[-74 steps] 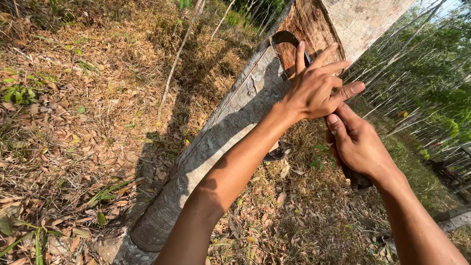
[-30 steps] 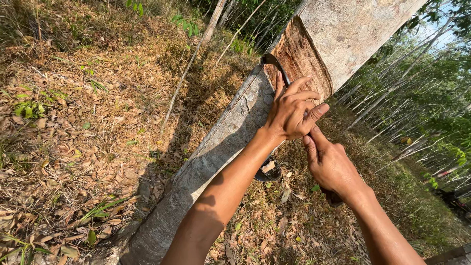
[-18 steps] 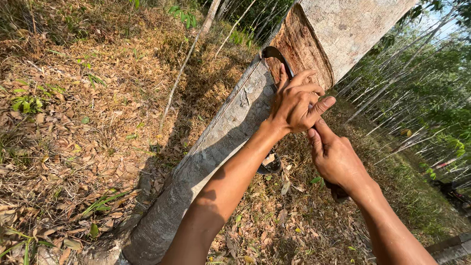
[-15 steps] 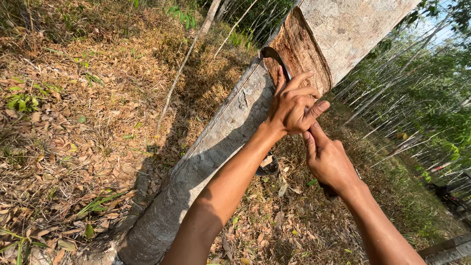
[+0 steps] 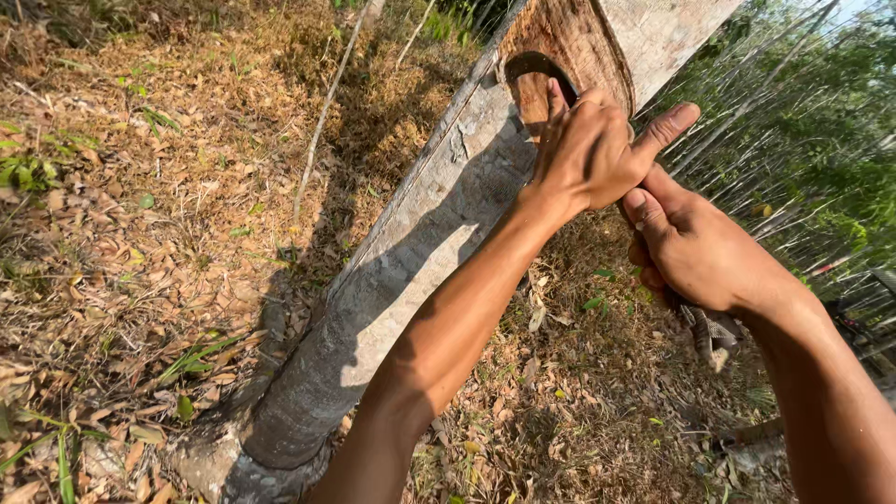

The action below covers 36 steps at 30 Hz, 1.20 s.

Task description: The person taps rubber trees by cutting grooves into the bark using a tapping knife, clearing debris from collection cups by hand, and inserting a metal spout into a tree trunk.

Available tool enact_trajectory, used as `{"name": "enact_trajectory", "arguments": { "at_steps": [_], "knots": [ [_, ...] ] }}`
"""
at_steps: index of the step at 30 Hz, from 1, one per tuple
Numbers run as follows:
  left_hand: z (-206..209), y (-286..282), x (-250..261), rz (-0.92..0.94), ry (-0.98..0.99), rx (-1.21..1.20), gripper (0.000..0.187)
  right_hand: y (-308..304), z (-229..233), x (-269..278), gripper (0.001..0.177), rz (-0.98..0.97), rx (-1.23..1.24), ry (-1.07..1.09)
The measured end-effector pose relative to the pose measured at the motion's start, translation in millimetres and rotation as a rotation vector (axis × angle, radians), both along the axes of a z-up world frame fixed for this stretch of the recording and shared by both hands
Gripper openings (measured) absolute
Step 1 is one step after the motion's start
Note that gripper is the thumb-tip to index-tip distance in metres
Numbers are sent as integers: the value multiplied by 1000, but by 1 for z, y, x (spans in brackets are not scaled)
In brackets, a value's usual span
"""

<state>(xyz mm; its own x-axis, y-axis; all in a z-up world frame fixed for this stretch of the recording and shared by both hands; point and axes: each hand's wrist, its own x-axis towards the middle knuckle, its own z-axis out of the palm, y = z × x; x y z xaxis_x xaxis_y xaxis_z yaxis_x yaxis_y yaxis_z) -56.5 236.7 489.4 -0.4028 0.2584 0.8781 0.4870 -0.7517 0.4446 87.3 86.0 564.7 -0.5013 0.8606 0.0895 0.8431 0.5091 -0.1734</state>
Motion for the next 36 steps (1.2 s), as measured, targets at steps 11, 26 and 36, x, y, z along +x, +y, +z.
{"name": "enact_trajectory", "arguments": {
  "at_steps": [11,26,36],
  "knots": [
    [11,-34,8,42,29,-104,75,17,-4,13,52,-149,-136,144],
    [-2,-8,11,27,164,98,93,-16,-13,4,45,-62,-183,396],
    [10,-27,5,95,185,173,93,-23,8,7,53,7,-89,226]
  ]
}}
